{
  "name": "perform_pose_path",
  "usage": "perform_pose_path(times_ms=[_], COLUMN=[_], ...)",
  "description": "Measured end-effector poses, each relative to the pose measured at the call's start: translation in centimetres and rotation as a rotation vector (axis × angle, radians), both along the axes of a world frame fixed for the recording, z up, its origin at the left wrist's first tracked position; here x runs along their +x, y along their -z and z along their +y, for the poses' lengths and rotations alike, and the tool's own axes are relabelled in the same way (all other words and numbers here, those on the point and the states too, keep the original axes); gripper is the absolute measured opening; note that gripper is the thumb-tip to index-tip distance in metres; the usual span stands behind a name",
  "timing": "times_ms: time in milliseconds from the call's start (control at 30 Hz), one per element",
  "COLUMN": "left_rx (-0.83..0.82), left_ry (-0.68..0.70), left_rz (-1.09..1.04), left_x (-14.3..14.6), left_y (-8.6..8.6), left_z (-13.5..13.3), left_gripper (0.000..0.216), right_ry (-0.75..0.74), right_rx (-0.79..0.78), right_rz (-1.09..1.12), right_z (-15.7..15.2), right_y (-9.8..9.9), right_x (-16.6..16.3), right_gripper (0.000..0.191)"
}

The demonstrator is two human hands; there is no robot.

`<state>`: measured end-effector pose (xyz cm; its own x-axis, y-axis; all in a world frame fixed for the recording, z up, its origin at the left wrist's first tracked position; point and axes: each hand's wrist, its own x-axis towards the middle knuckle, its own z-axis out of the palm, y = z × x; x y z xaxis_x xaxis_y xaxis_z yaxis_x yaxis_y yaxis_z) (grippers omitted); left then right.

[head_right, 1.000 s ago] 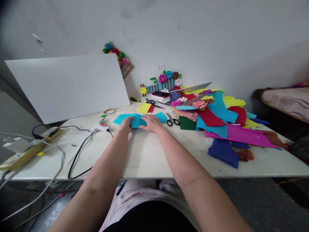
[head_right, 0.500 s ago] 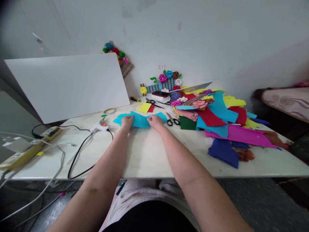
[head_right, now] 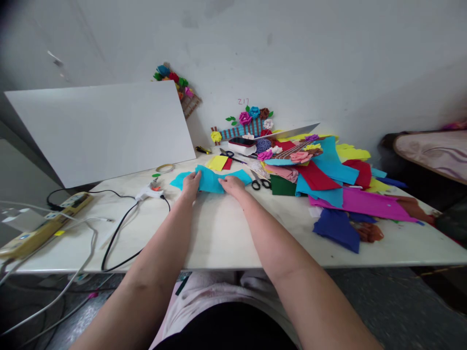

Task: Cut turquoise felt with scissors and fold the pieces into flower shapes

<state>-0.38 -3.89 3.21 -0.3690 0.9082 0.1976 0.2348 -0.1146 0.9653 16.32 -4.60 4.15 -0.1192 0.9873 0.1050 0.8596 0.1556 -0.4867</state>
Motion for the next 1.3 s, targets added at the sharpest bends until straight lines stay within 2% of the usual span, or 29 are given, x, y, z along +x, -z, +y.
perform_pose_path(times_ms=[300, 467, 667, 800, 1033, 1300], left_rx=[0.026, 0.042, 0.015, 0.013, 0.005, 0.001], left_ry=[-0.068, -0.033, 0.078, 0.134, 0.131, 0.141], left_rz=[0.111, 0.013, -0.268, -0.365, -0.374, -0.361], left_x=[-0.4, -0.2, 0.3, 0.3, 0.2, 0.3], left_y=[-0.2, -0.2, 0.0, 0.1, 0.0, -0.3], left_z=[-0.2, -0.4, -0.5, -0.5, -0.5, -0.7], left_gripper=[0.040, 0.040, 0.035, 0.036, 0.039, 0.038], right_ry=[0.046, 0.031, 0.031, 0.069, 0.080, 0.092], right_rx=[-0.029, -0.029, -0.059, -0.055, -0.022, -0.053], right_rz=[0.148, 0.215, 0.309, 0.407, 0.668, 0.713], right_z=[0.6, 0.7, 0.8, 1.1, 1.6, 1.5], right_y=[0.6, 0.6, 0.7, 1.2, 1.9, 1.6], right_x=[0.3, 0.3, 0.2, 0.0, -0.1, -0.2], right_gripper=[0.029, 0.027, 0.037, 0.028, 0.018, 0.018])
